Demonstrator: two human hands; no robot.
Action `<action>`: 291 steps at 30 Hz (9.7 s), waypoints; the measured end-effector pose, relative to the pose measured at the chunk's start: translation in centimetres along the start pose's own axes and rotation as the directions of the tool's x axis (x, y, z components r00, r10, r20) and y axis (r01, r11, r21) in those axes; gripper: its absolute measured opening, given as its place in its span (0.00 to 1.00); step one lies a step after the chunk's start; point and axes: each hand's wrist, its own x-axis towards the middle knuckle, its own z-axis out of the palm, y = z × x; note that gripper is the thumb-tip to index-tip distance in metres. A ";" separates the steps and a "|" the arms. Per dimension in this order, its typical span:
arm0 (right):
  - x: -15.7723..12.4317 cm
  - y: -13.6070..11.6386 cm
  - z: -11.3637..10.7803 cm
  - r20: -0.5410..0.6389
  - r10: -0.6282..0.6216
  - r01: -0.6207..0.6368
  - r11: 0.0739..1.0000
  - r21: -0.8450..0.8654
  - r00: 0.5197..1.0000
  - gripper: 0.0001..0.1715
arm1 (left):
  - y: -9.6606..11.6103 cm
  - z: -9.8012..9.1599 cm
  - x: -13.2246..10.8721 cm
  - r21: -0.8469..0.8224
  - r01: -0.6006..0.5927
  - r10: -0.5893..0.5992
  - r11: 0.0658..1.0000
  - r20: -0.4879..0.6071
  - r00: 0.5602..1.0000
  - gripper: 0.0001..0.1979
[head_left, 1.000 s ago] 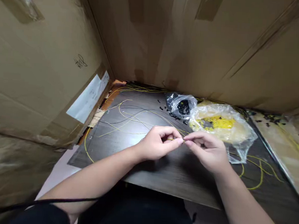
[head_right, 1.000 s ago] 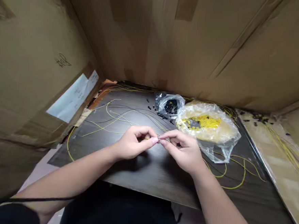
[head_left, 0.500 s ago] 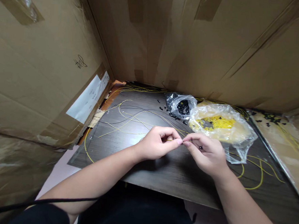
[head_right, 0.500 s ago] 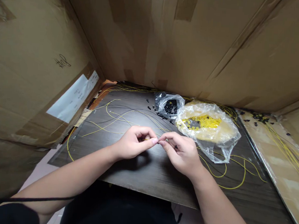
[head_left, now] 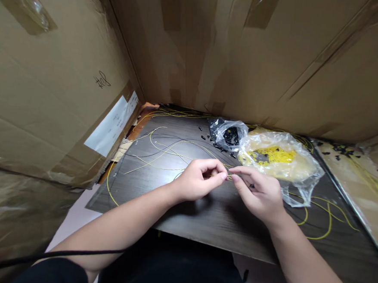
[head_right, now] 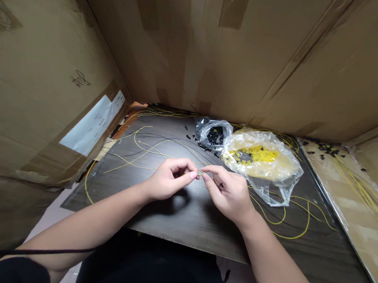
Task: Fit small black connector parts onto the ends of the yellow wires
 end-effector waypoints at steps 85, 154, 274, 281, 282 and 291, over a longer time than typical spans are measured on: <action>0.2 0.2 0.1 -0.053 0.025 -0.021 0.997 0.071 0.998 0.09 | 0.0 0.0 0.0 0.091 -0.082 0.091 0.992 -0.095 0.991 0.10; -1.0 -0.5 4.1 -0.236 -0.116 0.071 0.979 -0.192 0.965 0.16 | -2.3 -0.5 0.1 0.881 -0.327 0.644 0.340 0.035 0.764 0.11; -0.2 0.2 2.0 0.073 0.370 -0.327 0.690 0.646 0.926 0.07 | -2.1 -1.0 -0.2 0.853 -0.468 0.763 0.233 0.137 0.631 0.04; -0.4 0.4 2.0 0.066 0.375 -0.329 0.700 0.634 0.925 0.07 | -2.3 -1.2 -0.1 0.865 -0.468 0.770 0.182 0.171 0.615 0.05; -0.4 0.4 2.0 0.066 0.374 -0.328 0.702 0.632 0.925 0.07 | -2.3 -1.2 -0.2 0.865 -0.468 0.769 0.179 0.174 0.616 0.05; -0.5 0.6 2.0 0.085 0.411 -0.384 0.731 0.564 0.907 0.09 | -1.9 -0.9 -0.1 0.890 -0.424 0.721 0.167 0.182 0.668 0.05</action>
